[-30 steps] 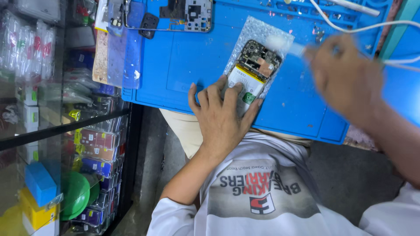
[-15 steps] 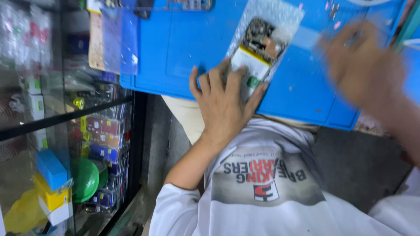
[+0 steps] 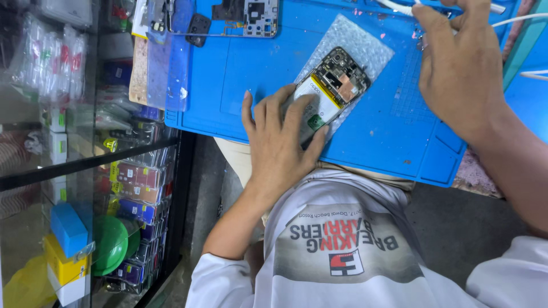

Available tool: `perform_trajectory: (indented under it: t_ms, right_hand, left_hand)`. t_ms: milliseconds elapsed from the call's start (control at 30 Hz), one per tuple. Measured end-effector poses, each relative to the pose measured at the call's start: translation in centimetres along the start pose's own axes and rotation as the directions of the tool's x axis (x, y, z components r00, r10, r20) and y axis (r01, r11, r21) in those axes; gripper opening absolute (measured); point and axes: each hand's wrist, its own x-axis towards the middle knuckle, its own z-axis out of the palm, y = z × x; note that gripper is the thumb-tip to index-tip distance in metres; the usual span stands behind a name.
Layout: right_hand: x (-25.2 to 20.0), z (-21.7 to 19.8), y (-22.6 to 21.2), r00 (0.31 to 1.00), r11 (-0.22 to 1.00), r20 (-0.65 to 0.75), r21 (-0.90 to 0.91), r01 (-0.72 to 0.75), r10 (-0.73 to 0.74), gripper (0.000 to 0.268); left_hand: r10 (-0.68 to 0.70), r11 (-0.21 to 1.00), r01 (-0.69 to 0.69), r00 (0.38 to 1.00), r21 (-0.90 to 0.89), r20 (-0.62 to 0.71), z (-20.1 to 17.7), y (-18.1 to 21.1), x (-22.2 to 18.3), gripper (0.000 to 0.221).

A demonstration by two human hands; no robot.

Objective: The person disassembles a mobile phone on a blue mat. They use a prying tool to separate the internal components and a toothbrush to clean the circuit board and connectors. The person handles the battery, motherboard, and the phone frame.

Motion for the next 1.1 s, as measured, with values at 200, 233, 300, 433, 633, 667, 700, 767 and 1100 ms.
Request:
perform_trajectory:
  t_ms: [200,233,300,433,633,667,700,767,1100]
  right_hand:
    - [1.3,-1.6,-1.0,0.999,0.998,-0.009,-0.033,-0.051,0.051,0.041]
    - [1.5,-2.4,-1.5,0.999,0.995,-0.045,-0.092,-0.027,0.023,0.041]
    - [1.7,-2.9,-1.9,0.995,0.998,-0.098,-0.063,-0.006,0.0,0.04]
    - [1.1,-1.1,-1.1,0.98,0.599,0.195,0.78,-0.181,0.041,0.049]
    - [-0.8,0.6,0.7,0.93,0.16,0.294,0.929,-0.333,0.222,0.048]
    - [-0.9,0.4,1.2,0.919,0.228,0.288,0.908,-0.351,0.271,0.042]
    - [-1.0,0.1,1.5,0.92,0.234,0.281,0.908,-0.347,0.272,0.041]
    - [-0.8,0.1,1.2,0.927,0.238,0.279,0.91,-0.339,0.253,0.04]
    - [-0.4,0.1,0.6,0.973,0.133,0.18,0.971,-0.199,0.144,0.054]
  left_hand:
    - [0.192,0.979,-0.199,0.972,-0.04,-0.134,0.1,-2.1,1.2,0.065]
    - [0.21,0.975,-0.22,0.959,-0.031,-0.189,0.0,-1.9,1.3,0.067]
    - [0.23,0.969,-0.248,0.93,-0.027,-0.286,-0.2,-1.5,2.2,0.071]
    - [0.099,0.963,-0.182,0.926,-0.2,-0.364,0.7,1.2,3.8,0.079]
    - [-0.059,0.787,-0.07,0.981,-0.614,-0.187,5.0,5.4,5.6,0.077]
    - [-0.09,0.704,-0.017,0.99,-0.71,-0.113,5.4,5.0,5.7,0.07]
    - [-0.131,0.642,0.065,0.991,-0.764,-0.025,5.9,4.4,6.0,0.059]
    - [-0.208,0.506,0.245,0.965,-0.827,0.158,7.0,2.9,6.5,0.042]
    - [-0.124,0.177,0.312,0.948,-0.934,0.293,7.9,0.2,6.5,0.037]
